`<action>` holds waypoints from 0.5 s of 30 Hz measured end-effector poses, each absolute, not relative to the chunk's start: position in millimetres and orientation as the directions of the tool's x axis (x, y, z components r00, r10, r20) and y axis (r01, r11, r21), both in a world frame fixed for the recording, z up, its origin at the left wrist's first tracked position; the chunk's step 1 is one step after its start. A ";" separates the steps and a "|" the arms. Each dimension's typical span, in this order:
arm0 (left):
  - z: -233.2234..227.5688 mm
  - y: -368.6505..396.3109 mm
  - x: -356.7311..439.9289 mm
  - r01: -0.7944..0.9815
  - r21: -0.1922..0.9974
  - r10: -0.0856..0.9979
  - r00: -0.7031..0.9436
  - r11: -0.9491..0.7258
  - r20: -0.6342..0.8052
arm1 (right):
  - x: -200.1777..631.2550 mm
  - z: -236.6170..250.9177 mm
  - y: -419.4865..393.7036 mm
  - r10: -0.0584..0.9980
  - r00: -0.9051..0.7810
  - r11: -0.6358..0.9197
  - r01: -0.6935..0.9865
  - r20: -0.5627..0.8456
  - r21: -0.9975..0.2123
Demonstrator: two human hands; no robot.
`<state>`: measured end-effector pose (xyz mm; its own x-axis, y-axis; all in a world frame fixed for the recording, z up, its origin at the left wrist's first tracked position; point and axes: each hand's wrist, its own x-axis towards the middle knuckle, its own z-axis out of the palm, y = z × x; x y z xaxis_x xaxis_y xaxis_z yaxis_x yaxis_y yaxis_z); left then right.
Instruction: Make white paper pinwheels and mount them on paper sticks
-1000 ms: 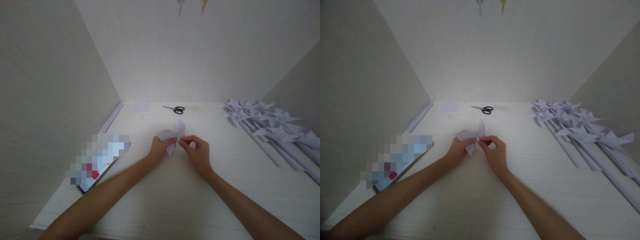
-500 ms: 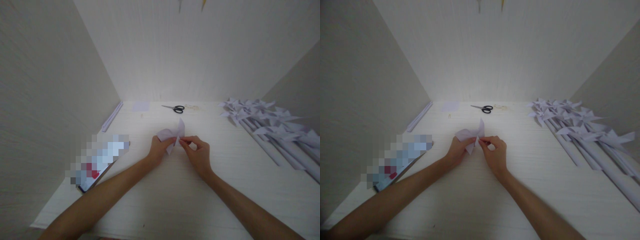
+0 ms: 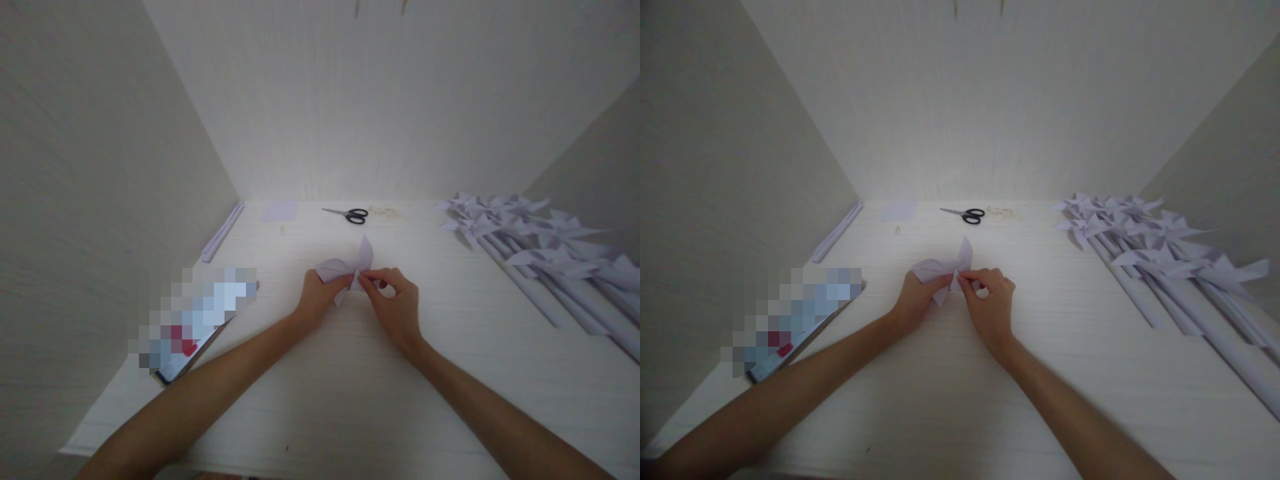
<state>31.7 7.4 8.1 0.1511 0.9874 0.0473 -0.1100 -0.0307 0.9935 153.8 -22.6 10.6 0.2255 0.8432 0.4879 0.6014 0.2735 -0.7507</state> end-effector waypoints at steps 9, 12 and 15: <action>4.6 9.4 30.7 -0.120 0.993 0.988 0.155 0.002 0.017 | 154.3 10.6 -22.6 0.842 0.216 0.283 0.604 0.495 -0.745; 5.5 9.0 29.9 -0.125 0.992 0.984 0.176 -0.003 0.026 | 154.3 10.2 -22.3 0.837 0.221 0.283 0.608 0.500 -0.742; 6.7 8.5 29.7 -0.136 0.990 0.983 0.185 0.018 0.008 | 154.6 10.4 -22.0 0.835 0.212 0.287 0.621 0.508 -0.729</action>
<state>29.7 8.5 6.7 0.1845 0.9828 0.0076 -0.1364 0.0179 0.9905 154.6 -22.0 10.4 0.2121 0.8346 0.5084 0.6211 0.2865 -0.7294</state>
